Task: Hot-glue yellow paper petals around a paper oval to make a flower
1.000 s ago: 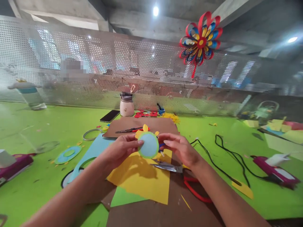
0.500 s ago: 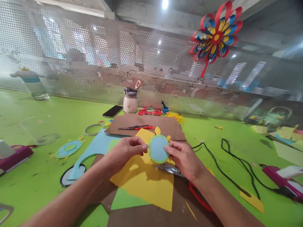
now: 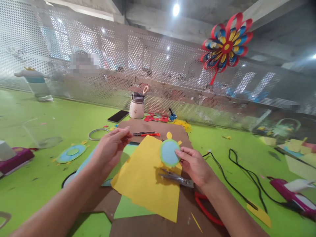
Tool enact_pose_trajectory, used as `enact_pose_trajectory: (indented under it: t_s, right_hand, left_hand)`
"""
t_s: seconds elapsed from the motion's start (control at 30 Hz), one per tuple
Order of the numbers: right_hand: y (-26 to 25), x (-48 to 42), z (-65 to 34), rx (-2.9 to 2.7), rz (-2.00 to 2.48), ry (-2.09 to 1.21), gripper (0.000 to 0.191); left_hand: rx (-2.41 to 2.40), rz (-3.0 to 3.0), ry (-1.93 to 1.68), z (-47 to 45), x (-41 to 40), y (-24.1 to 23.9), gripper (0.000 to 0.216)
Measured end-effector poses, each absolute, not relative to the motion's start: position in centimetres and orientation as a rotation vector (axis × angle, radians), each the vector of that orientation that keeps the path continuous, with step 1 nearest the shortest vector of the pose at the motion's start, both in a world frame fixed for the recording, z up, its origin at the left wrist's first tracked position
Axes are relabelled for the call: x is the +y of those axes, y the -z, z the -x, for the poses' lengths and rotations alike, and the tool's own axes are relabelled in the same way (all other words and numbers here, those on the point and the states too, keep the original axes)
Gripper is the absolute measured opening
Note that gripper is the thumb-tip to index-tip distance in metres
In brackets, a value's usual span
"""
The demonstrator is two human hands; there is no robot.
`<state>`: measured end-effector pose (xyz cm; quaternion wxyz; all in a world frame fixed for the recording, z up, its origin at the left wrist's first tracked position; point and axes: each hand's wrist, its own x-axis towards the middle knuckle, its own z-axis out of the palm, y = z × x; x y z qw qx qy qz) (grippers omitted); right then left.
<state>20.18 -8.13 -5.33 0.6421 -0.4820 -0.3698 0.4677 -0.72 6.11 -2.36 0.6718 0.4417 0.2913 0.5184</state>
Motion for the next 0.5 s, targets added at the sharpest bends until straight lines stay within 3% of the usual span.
enact_pose_trajectory:
  t_s: [0.1, 0.3, 0.5]
  right_hand:
    - [5.4, -8.1, -20.1, -0.83, 1.062, -1.067, 0.013]
    - [5.5, -8.2, -19.3, -0.833, 1.046, -1.087, 0.012]
    - [6.0, -8.2, -19.0, -0.849, 1.016, -1.155, 0.01]
  left_hand:
    - [0.673, -0.929, -1.227, 0.7, 6.2, 2.4, 0.013]
    - [0.462, -1.199, -0.574, -1.3, 3.0, 3.3, 0.027]
    - [0.44, -1.427, -0.459, -1.7, 2.1, 4.0, 0.028]
